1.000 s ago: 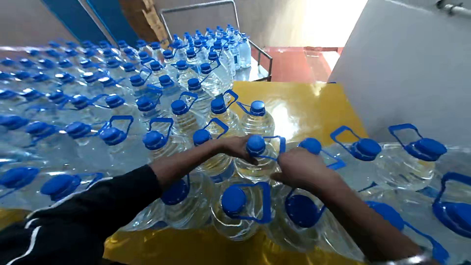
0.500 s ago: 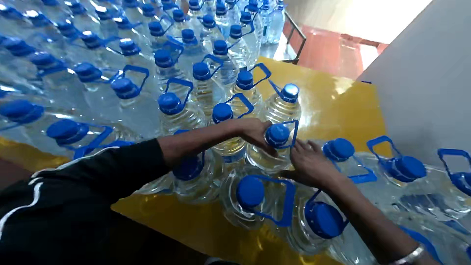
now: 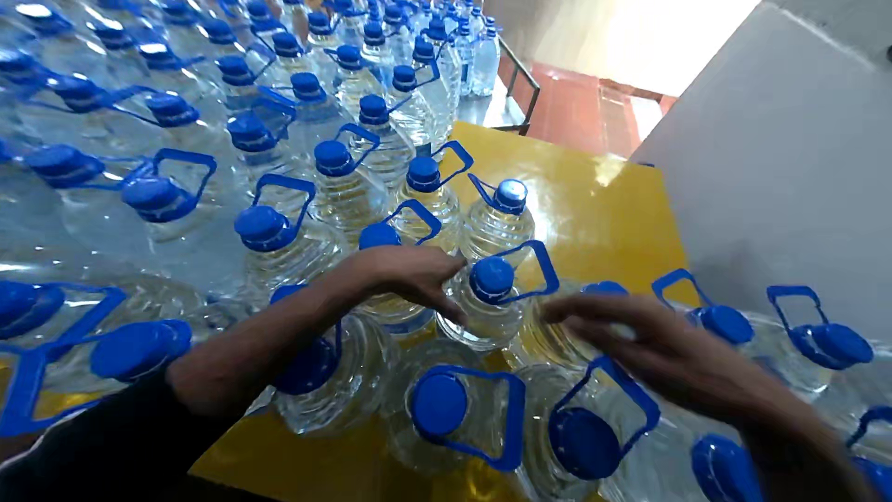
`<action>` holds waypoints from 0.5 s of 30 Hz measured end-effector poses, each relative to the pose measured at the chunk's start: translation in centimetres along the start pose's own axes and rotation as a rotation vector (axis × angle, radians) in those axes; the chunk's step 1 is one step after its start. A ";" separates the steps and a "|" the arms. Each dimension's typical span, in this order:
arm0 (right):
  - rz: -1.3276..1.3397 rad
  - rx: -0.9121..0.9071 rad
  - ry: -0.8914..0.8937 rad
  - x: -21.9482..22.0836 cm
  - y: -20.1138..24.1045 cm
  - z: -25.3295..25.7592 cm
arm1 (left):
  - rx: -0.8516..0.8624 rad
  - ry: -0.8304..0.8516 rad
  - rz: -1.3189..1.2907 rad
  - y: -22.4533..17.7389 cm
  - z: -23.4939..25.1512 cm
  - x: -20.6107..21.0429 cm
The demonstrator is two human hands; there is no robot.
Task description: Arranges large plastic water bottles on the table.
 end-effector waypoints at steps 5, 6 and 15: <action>-0.087 0.372 -0.332 -5.9 -6.1 -6.7 | 0.512 -0.527 -0.172 -5.2 -1.5 -6.4; -0.080 0.504 -0.190 -4.7 -7.9 -7.2 | 0.582 -0.533 -0.225 -6.9 -0.1 -7.1; 0.103 0.673 0.062 3.3 -12.3 -5.9 | 0.256 0.263 -0.362 -16.1 16.0 0.5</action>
Point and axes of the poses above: each hand's wrist, its own z-axis towards the middle knuckle, its own x-axis out of the palm, y = z × x, the point moved 5 cm from there along z, towards the middle knuckle, and after that the axes turned 1 degree about -x, right-handed, at the moved point
